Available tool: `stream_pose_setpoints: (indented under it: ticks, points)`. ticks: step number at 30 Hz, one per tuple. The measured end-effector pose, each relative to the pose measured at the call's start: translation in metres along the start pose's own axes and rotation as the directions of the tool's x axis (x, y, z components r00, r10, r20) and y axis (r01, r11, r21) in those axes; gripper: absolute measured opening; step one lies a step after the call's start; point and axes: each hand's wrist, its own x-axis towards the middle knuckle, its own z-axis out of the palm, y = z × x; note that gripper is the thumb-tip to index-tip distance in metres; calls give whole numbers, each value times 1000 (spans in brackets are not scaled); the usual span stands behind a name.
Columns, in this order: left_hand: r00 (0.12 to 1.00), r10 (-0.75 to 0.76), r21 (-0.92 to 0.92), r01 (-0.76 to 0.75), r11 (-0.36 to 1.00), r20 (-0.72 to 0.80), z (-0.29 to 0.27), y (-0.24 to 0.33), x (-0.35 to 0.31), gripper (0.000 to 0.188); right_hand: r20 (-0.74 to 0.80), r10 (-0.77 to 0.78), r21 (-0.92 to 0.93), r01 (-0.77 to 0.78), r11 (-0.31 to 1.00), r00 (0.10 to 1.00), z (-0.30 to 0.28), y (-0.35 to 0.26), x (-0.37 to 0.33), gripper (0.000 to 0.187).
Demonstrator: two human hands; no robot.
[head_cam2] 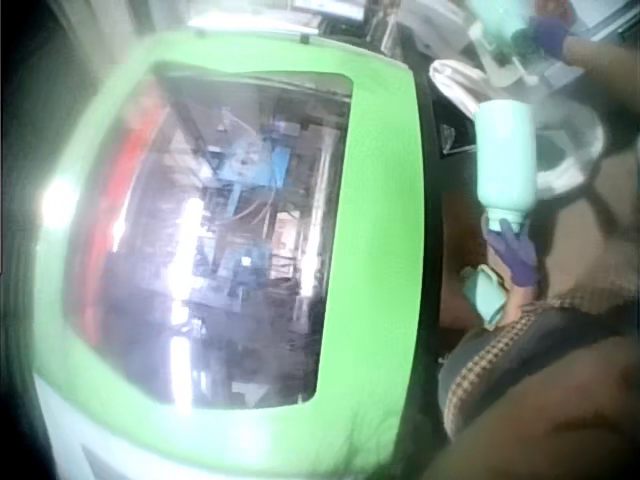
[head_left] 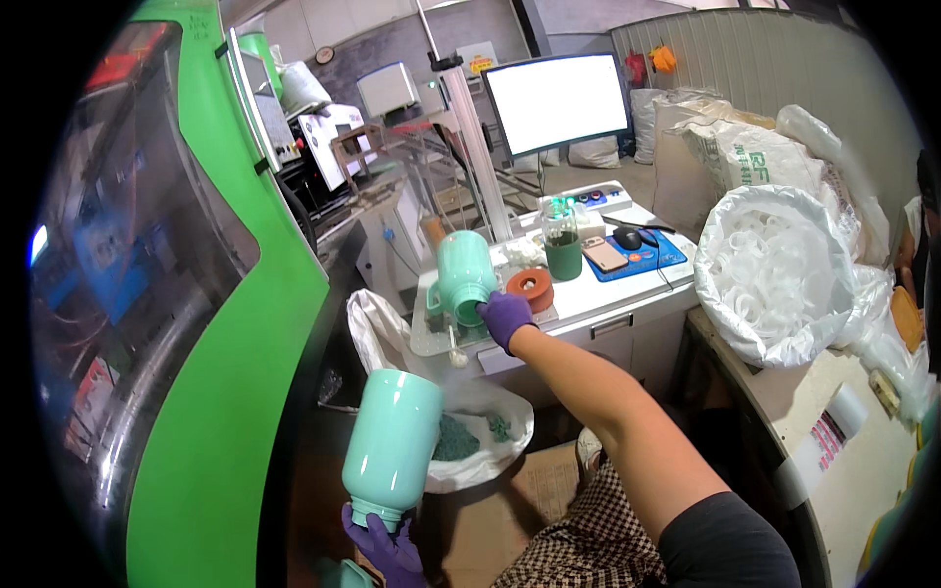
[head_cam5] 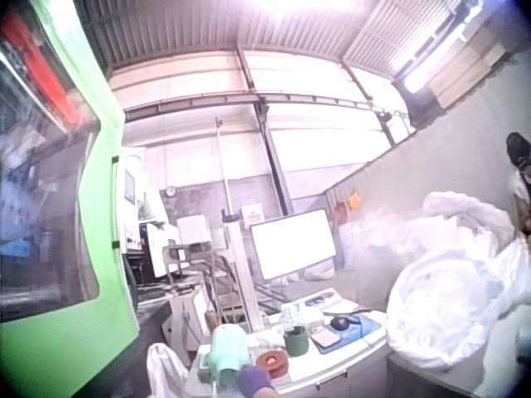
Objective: The person repeatedly picks up light green plastic pitchers from a nearby bin, applies a label to the side, and secures a yellow base onto the bottom. The completed units are placed on a white table to the right.
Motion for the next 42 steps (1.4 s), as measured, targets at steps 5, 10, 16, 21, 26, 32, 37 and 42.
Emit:
stream_pose_setpoints:
  ticks: [5,10,16,21,26,32,37,42]
  points:
    - [772,-636,-883,296,363,-3,20,2,41,78,-415,-349,119,431,895,840,-62,-31,-87,21]
    - [956,-280,-685,149,713,-83,61,19,106,72,-570,-208,335,457,824,795,-195,1,-287,28]
    - [994,111,-520,-81,850,26,212,57,184,71,-324,823,927,-19,375,466,-274,12,-443,38]
    - [983,181,-235,-168,957,34,283,65,214,68,-290,670,820,-184,542,683,-299,58,-547,67]
    - [990,111,-138,-98,986,89,304,63,221,67,-204,647,793,-264,550,735,-297,58,-547,41]
    - [992,73,-105,-63,992,98,323,59,234,71,-99,339,639,-201,743,936,-292,42,-501,37]
    - [988,42,-35,-37,999,150,316,47,237,82,-141,309,591,-170,788,940,-290,26,-485,38]
    - [999,45,-140,-45,989,-3,257,100,225,93,-199,283,530,-140,836,938,-291,19,-467,33]
